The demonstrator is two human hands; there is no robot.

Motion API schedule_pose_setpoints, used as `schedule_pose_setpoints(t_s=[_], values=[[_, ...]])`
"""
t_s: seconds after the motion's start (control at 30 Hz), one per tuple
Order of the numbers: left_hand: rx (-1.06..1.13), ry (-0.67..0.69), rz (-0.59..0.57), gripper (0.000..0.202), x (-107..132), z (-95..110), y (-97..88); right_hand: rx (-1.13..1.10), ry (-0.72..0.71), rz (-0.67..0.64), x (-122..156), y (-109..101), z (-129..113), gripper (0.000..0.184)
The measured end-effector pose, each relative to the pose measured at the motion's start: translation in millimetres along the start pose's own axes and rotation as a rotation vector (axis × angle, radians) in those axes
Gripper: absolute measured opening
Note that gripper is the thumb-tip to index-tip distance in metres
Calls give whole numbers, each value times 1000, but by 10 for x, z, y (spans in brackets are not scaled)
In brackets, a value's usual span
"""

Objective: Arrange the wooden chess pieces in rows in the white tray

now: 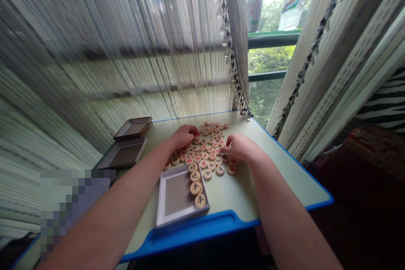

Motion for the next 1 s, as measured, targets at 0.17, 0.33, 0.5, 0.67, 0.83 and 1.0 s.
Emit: schedule_pose_setpoints(t_s=[0.17,0.33,0.5,0.67,0.83,1.0], values=[[-4,31,-4,36,-16,11,3,-60,-15,-41,13,-21,-9,26],[-20,77,-15,37,-27,41,6,-121,1,-63,27,-42,2,28],[13,39,-7,35,-24,-4,19,-133,20,-40,25,-34,23,28],[47,-42,12,31,-29,-36,13,-134,27,-44,17,-33,20,27],[114,-7,71,28,-35,-17,29,-121,33,16,-10,-29,26,27],[394,45,31,19,-9,120,31,-159,-34,121,-48,37,-27,27]])
Point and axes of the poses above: each hand's wrist, its own x-axis away from the middle knuckle, its own y-axis out of the palm, z = x × y, the point moved 1 cm from there along -x, towards the middle knuckle, and after that the axes turned 6 degrees about z, right-handed, at the moved point
